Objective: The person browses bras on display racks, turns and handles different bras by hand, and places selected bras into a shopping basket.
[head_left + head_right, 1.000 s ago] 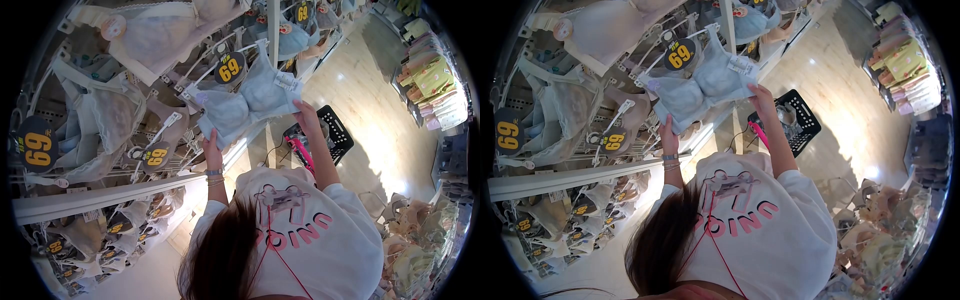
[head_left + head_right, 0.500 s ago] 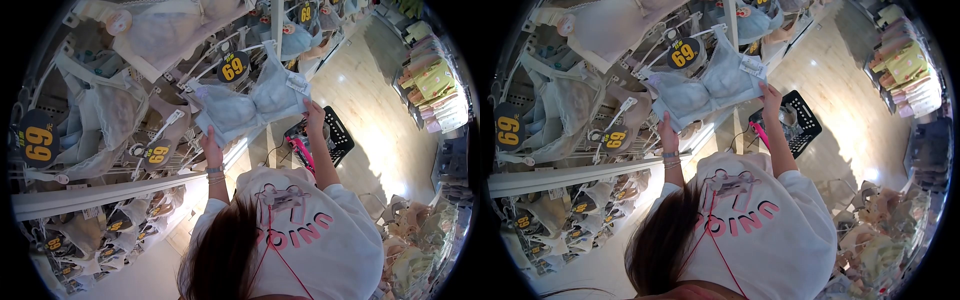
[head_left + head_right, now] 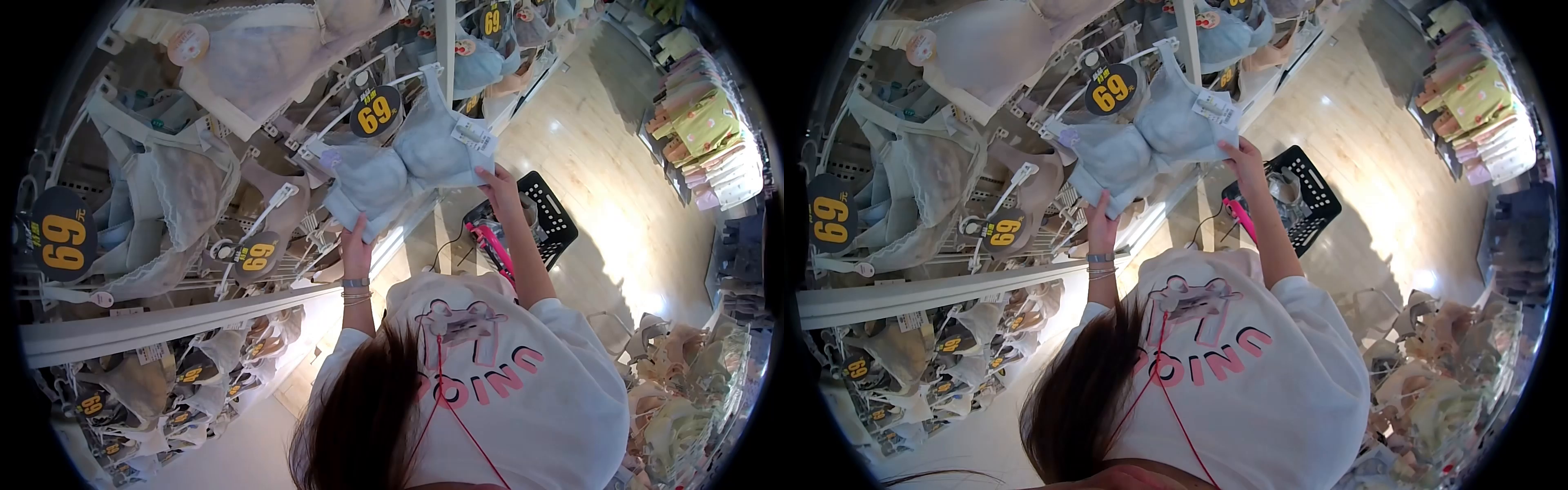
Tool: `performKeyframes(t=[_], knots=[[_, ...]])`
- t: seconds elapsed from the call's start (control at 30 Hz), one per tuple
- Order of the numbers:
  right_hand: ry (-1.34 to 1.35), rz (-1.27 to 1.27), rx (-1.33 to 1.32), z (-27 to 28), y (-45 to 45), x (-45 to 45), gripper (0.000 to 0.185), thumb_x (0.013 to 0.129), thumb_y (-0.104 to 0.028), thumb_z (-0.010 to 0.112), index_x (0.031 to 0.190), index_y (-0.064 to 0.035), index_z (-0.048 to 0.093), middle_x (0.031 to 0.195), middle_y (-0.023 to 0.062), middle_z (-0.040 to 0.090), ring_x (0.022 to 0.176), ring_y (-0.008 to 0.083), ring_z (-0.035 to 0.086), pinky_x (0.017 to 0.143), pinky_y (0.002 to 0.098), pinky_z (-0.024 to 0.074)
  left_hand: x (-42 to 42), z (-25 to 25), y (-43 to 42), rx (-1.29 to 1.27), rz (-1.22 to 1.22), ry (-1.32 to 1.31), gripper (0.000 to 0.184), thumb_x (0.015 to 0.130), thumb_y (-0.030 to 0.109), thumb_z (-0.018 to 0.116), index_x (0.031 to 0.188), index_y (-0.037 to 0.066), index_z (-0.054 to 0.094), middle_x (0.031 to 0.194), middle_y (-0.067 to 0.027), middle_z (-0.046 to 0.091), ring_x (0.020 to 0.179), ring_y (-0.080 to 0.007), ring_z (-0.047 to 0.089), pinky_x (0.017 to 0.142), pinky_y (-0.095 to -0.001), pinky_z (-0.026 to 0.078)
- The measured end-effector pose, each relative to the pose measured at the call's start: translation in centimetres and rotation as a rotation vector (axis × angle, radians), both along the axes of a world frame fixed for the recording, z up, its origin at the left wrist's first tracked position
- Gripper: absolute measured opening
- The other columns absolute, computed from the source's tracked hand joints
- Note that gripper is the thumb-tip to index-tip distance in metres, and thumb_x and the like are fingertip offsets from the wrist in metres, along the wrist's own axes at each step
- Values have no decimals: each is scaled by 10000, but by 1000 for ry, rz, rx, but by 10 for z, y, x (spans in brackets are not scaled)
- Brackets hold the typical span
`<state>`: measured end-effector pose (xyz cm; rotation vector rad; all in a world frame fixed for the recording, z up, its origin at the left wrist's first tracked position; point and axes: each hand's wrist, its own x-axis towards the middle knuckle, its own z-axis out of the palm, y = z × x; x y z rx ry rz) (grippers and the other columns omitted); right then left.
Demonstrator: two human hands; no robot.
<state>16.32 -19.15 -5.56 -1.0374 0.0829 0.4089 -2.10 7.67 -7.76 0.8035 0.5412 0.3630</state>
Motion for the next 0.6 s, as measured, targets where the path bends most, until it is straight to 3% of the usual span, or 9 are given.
performKeyframes(t=[0.17,0.27,0.47,0.6], knots=[[-60,-5,-81,5,5,-4,318,804,-104,674,1082,29,594,992,69,633,878,137,600,810,255,463,4,5,-8,53,41,115,300,879,147,616,1143,33,533,1103,-34,585,987,-136,564,819,-300,480],[-88,-54,-124,9,3,-5,315,799,-105,677,1072,31,600,954,58,639,857,122,590,787,248,451,5,6,-5,157,83,55,285,865,175,641,1103,45,552,1036,-21,598,924,-115,570,765,-275,475],[-144,-72,-207,1,-2,-1,305,792,-88,682,1056,45,609,927,60,645,824,122,594,760,248,458,0,10,6,153,137,138,253,847,166,662,1048,29,592,980,-13,615,884,-100,561,761,-249,446],[-152,-95,-232,3,1,-3,291,793,-87,686,1042,45,615,913,56,648,814,114,597,739,237,461,3,12,3,235,207,47,222,839,184,673,1001,49,606,922,12,610,788,-62,548,611,-218,434]])
